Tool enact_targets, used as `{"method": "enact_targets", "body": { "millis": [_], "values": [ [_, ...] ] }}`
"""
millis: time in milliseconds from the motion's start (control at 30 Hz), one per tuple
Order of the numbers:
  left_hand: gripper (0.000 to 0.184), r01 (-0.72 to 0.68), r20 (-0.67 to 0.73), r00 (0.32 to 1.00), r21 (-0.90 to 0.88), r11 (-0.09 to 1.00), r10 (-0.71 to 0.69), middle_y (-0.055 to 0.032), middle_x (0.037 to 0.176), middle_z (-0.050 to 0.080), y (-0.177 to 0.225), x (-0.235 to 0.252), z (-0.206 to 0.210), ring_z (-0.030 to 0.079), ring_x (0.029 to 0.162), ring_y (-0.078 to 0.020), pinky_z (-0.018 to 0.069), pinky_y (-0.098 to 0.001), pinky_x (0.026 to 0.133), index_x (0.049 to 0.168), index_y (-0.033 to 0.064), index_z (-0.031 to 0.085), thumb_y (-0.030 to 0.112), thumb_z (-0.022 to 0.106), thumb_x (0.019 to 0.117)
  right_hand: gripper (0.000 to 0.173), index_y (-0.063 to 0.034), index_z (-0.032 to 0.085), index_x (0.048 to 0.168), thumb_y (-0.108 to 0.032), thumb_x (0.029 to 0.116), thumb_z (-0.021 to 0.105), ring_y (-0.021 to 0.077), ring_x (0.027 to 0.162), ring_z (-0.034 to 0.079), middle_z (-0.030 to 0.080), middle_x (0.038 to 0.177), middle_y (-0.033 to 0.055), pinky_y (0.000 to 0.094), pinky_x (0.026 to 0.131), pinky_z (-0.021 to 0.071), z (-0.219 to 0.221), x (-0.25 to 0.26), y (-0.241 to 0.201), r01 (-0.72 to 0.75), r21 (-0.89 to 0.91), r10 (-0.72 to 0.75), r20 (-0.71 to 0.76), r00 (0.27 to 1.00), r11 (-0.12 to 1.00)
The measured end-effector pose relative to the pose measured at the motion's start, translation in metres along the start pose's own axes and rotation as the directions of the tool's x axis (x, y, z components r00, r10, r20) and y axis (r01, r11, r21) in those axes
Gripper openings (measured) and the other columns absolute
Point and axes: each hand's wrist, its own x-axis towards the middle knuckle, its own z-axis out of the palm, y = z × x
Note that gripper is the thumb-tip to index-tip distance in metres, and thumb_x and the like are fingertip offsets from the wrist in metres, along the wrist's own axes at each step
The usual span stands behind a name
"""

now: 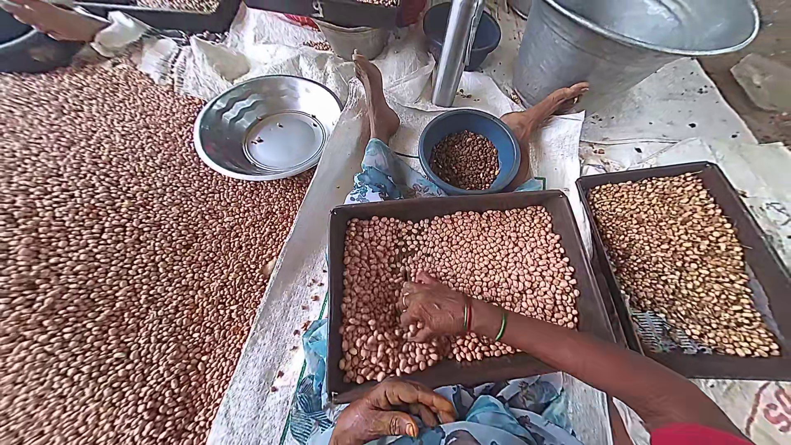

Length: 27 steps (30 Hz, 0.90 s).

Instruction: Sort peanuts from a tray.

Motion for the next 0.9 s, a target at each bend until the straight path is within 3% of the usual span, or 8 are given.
{"method": "enact_targets", "body": {
  "millis": [100, 167, 200, 300, 367, 433, 733, 900],
  "values": [
    [0.038, -0.008, 0.018, 1.000, -0.004, 1.000, 0.008, -0.0007, 0.132, 0.068, -0.002, 0.001, 0.000, 0.065, 0.118, -0.0054, 0.0508, -0.0229, 0.102, 0.137, 0.0112, 0.064, 0.029, 0.057, 0.1043, 0.018, -0.0019, 0.077, 0.107, -0.011, 0.0929, 0.070, 0.0442, 0.134, 0.050, 0.071, 0.115, 0.0209, 0.0691, 0.112, 0.0244, -0.041, -0.059, -0.001, -0.451, -0.141, 0.462, 0.062, 0.885, 0.881],
    [0.037, -0.012, 0.024, 1.000, -0.010, 1.000, 0.012, -0.0009, 0.133, 0.068, -0.002, 0.002, 0.001, 0.065, 0.118, -0.0053, 0.0509, -0.0228, 0.102, 0.137, 0.0105, 0.064, 0.028, 0.057, 0.1045, 0.019, -0.0048, 0.078, 0.110, -0.011, 0.0971, 0.066, 0.0463, 0.141, 0.042, 0.070, 0.121, 0.0214, 0.0732, 0.112, 0.0199, -0.061, -0.084, 0.003, -0.714, -0.182, 0.704, -0.128, 0.698, 0.676],
    [0.037, -0.010, 0.026, 1.000, -0.009, 1.000, 0.010, -0.0013, 0.133, 0.068, -0.001, 0.003, 0.001, 0.065, 0.118, -0.0056, 0.0509, -0.0230, 0.102, 0.137, 0.0100, 0.064, 0.027, 0.057, 0.1045, 0.020, -0.0067, 0.078, 0.113, -0.013, 0.0968, 0.068, 0.0482, 0.141, 0.041, 0.069, 0.123, 0.0220, 0.0748, 0.110, 0.0218, -0.068, -0.091, 0.004, -0.760, -0.173, 0.723, -0.236, 0.649, 0.626],
    [0.038, -0.007, 0.028, 1.000, 0.002, 1.000, 0.007, -0.0025, 0.132, 0.069, -0.002, 0.003, 0.000, 0.065, 0.117, -0.0070, 0.0513, -0.0241, 0.102, 0.136, 0.0098, 0.064, 0.029, 0.057, 0.1041, 0.015, -0.0027, 0.079, 0.104, -0.012, 0.0949, 0.071, 0.0453, 0.115, 0.064, 0.073, 0.112, 0.0226, 0.0648, 0.095, 0.0456, -0.066, -0.083, 0.006, -0.646, -0.105, 0.513, -0.518, 0.685, 0.756],
    [0.038, -0.004, 0.033, 0.999, 0.002, 1.000, 0.004, -0.0022, 0.132, 0.069, -0.003, 0.003, -0.001, 0.066, 0.117, -0.0066, 0.0515, -0.0234, 0.102, 0.136, 0.0099, 0.064, 0.029, 0.058, 0.1038, 0.014, 0.0005, 0.078, 0.101, -0.007, 0.0954, 0.068, 0.0405, 0.097, 0.071, 0.074, 0.100, 0.0220, 0.0582, 0.085, 0.0536, -0.055, -0.056, 0.014, -0.496, -0.030, 0.389, -0.581, 0.715, 0.868],
    [0.039, 0.014, 0.043, 0.999, -0.009, 1.000, -0.014, -0.0025, 0.131, 0.069, -0.002, 0.002, -0.001, 0.066, 0.115, -0.0055, 0.0518, -0.0221, 0.100, 0.137, 0.0087, 0.063, 0.029, 0.058, 0.1037, 0.015, 0.0013, 0.077, 0.103, -0.007, 0.0968, 0.066, 0.0395, 0.093, 0.071, 0.073, 0.096, 0.0221, 0.0564, 0.083, 0.0536, -0.045, -0.026, 0.027, -0.445, 0.021, 0.380, -0.558, 0.738, 0.895],
    [0.040, 0.007, 0.029, 1.000, -0.005, 1.000, -0.007, -0.0029, 0.130, 0.069, -0.001, 0.001, -0.001, 0.066, 0.112, -0.0035, 0.0523, -0.0207, 0.098, 0.138, 0.0077, 0.062, 0.029, 0.058, 0.1038, 0.022, 0.0071, 0.068, 0.111, -0.009, 0.1031, 0.056, 0.0434, 0.097, 0.069, 0.069, 0.102, 0.0277, 0.0555, 0.089, 0.0513, -0.031, 0.021, 0.025, -0.677, -0.142, 0.589, -0.389, 0.709, 0.722],
    [0.040, 0.025, 0.048, 0.999, 0.010, 1.000, -0.025, -0.0026, 0.130, 0.069, -0.001, 0.002, -0.002, 0.067, 0.111, -0.0034, 0.0529, -0.0204, 0.097, 0.138, 0.0080, 0.062, 0.029, 0.059, 0.1034, 0.019, 0.0083, 0.070, 0.107, -0.006, 0.0992, 0.061, 0.0428, 0.089, 0.071, 0.069, 0.096, 0.0270, 0.0534, 0.077, 0.0561, -0.028, 0.015, 0.041, -0.545, -0.224, 0.423, -0.424, 0.801, 0.808]
  ]
}}
